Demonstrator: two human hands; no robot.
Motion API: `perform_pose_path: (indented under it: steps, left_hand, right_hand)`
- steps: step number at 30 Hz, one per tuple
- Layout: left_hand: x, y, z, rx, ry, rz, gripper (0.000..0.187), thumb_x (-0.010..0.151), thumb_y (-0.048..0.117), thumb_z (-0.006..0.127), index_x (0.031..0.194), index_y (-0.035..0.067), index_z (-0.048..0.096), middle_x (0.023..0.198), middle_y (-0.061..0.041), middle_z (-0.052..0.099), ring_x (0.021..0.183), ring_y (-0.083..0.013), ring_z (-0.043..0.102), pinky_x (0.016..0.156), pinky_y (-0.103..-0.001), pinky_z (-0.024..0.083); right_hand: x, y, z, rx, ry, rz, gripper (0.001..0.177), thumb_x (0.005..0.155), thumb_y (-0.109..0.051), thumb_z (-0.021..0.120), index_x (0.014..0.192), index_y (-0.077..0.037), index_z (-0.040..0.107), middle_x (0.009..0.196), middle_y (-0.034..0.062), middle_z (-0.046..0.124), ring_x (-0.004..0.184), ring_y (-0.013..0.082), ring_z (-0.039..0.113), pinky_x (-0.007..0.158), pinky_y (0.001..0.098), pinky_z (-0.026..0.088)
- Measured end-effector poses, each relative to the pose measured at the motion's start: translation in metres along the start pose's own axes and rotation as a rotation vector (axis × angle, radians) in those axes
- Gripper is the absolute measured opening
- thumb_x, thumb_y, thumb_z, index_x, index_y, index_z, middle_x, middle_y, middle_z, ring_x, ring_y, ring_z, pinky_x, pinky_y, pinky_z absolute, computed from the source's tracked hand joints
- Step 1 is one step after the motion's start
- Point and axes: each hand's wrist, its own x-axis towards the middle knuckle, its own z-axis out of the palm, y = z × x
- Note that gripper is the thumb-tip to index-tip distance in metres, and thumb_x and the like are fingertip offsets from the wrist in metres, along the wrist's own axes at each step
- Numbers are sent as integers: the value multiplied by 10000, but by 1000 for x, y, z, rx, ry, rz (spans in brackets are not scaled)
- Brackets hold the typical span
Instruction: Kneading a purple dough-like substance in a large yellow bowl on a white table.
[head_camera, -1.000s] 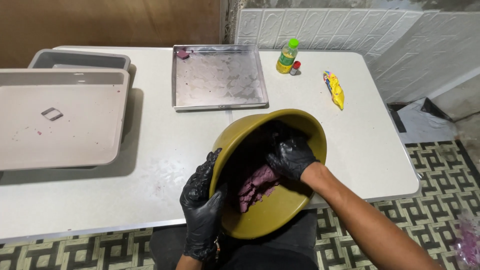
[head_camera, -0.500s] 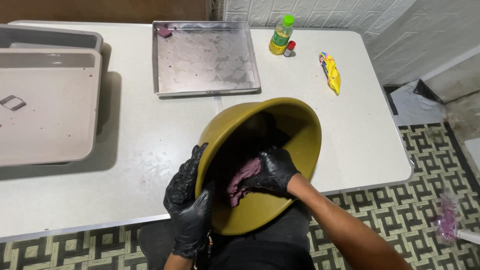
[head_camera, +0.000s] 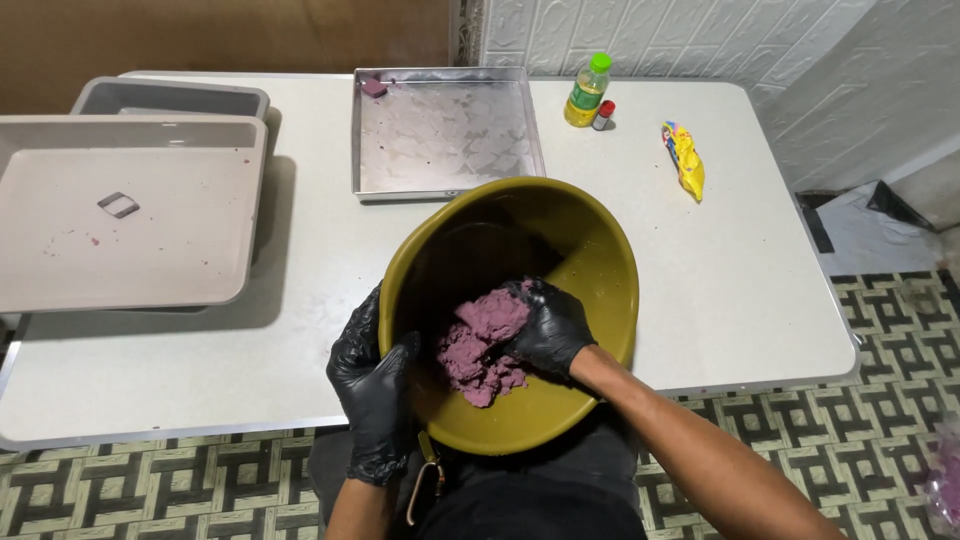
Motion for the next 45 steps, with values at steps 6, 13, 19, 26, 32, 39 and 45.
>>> perform_pose_path:
  steps: [6, 13, 19, 26, 32, 39, 45]
  left_hand:
    - [5, -12, -8, 39, 50, -76, 624, 711, -122, 685, 1315, 33, 658, 1287, -133, 710, 1210, -266, 686, 1066, -390, 600]
    - [0, 16, 10, 56, -39, -23, 529, 768, -114, 685, 1284, -4, 660, 1264, -146, 701, 1222, -273, 670, 1098, -386, 588]
    - [-14, 5, 5, 100, -162, 106, 461, 830, 6, 717, 1279, -48, 629, 1329, -246, 655, 1300, -370, 646, 1149, -449, 561]
    - [-9, 24, 17, 120, -384, 235, 433, 923, 39, 585, 1350, -27, 580, 1412, -248, 604, 1411, -447, 573, 1315, -578, 432]
    - [-7, 29, 28, 99, -336, 118, 468, 871, -37, 622, 1338, 0, 610, 1410, -213, 620, 1463, -421, 525, 1265, -507, 460]
    - [-1, 10, 23, 34, -267, 195, 453, 863, -51, 671, 1309, 22, 647, 1367, -179, 658, 1328, -311, 634, 1195, -427, 528]
    - [0, -12, 4, 47, -73, 164, 543, 738, -32, 827, 1262, 9, 689, 1223, -182, 734, 1193, -309, 678, 1013, -432, 548]
  right_hand:
    - [-9, -36, -59, -12, 465, -202, 698, 659, -467, 896, 1252, -155, 699, 1215, 106, 709, 1099, 355, 688, 963, 470, 559]
    - [-36, -59, -98, -11, 111, -362, 609, 937, -396, 655, 1450, -95, 529, 1373, 182, 553, 1151, 396, 604, 961, 506, 512]
    - [-25, -30, -84, -149, -162, -45, 870, 666, -779, 769, 1273, -165, 659, 1241, 178, 649, 1077, 448, 652, 924, 546, 540]
    - [-49, 14, -9, -131, 207, -391, 813, 755, -679, 821, 1369, -177, 644, 1286, 160, 704, 1173, 458, 643, 1018, 523, 504]
    - [-47, 10, -3, -216, 294, -331, 376, 613, -394, 835, 895, -170, 728, 712, 72, 686, 693, 389, 675, 582, 490, 517]
    - [-17, -17, -30, -202, 135, 70, 502, 681, -556, 731, 984, -159, 775, 955, 165, 757, 927, 462, 697, 744, 576, 576]
    - [-20, -28, -58, 196, 397, -24, 801, 559, -430, 994, 1230, -125, 682, 1180, 106, 729, 1140, 354, 689, 988, 469, 578]
